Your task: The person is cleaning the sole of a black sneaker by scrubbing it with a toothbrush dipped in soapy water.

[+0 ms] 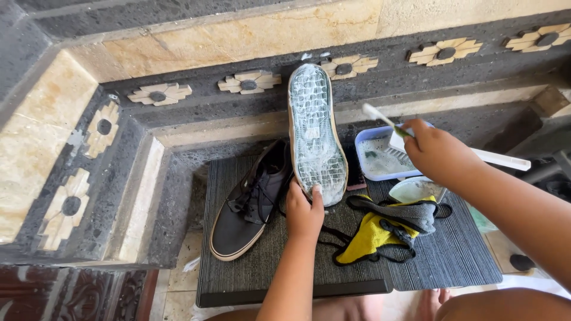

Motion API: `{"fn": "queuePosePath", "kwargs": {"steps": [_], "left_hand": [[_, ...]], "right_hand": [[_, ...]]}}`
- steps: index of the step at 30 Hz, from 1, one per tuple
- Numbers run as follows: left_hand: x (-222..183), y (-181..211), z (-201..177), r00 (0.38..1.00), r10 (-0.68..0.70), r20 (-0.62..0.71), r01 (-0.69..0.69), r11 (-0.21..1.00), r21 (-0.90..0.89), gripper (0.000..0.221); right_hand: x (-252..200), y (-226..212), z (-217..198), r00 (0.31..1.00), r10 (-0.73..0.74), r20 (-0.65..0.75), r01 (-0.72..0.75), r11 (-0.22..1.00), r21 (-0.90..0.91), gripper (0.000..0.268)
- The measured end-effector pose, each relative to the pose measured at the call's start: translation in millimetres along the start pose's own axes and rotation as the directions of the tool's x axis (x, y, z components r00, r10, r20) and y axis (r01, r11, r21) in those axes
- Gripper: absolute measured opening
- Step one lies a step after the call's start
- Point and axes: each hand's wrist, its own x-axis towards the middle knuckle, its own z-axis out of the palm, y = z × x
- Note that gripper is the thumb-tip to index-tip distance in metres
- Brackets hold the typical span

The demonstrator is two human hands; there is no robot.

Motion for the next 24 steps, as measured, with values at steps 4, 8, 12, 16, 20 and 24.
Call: {"fn": "queuePosePath", "kwargs": {"steps": [4, 8, 12, 16, 20, 24], "left_hand": [[-0.6, 2.4, -3.1, 1.000, 0.003, -0.002, -0.003, 1.000, -0.003, 0.054], [-0.8, 8.5, -7.5, 1.000, -0.021, 0.020, 0.022, 1.000, -0.012, 0.053], [-1.9, 20.6, -17.8, 0.991, -0.091, 0.097, 0.091, 0.996, -0.001, 0.055], [-0.9, 17.5, -16.7, 0.988, -0.106, 0.115, 0.106, 0.994, 0.010, 0.056], [1.6, 21.6, -20.8, 0.982, -0.114, 0.147, 0.111, 0.993, 0.026, 0.058], [3.8, 25.2, -23.1, 0.980, -0.111, 0.166, 0.112, 0.994, 0.002, 0.057]], "right_hand": [[10.2, -5.0, 15.7, 0.930, -0.227, -0.288, 0.251, 0.967, 0.046, 0.044], [19.8, -44.0, 8.8, 0.864, -0.374, -0.337, 0.409, 0.912, 0.039, 0.045], [42.6, -71.8, 10.9, 0.836, -0.447, -0.320, 0.486, 0.873, 0.049, 0.043], [54.8, -78.8, 22.9, 0.813, -0.461, -0.355, 0.495, 0.869, 0.005, 0.046], [49.1, -74.5, 26.7, 0.799, -0.481, -0.361, 0.464, 0.875, -0.139, 0.043], [67.4, -69.5, 33.4, 0.747, -0.477, -0.463, 0.445, 0.876, -0.185, 0.042]]}}
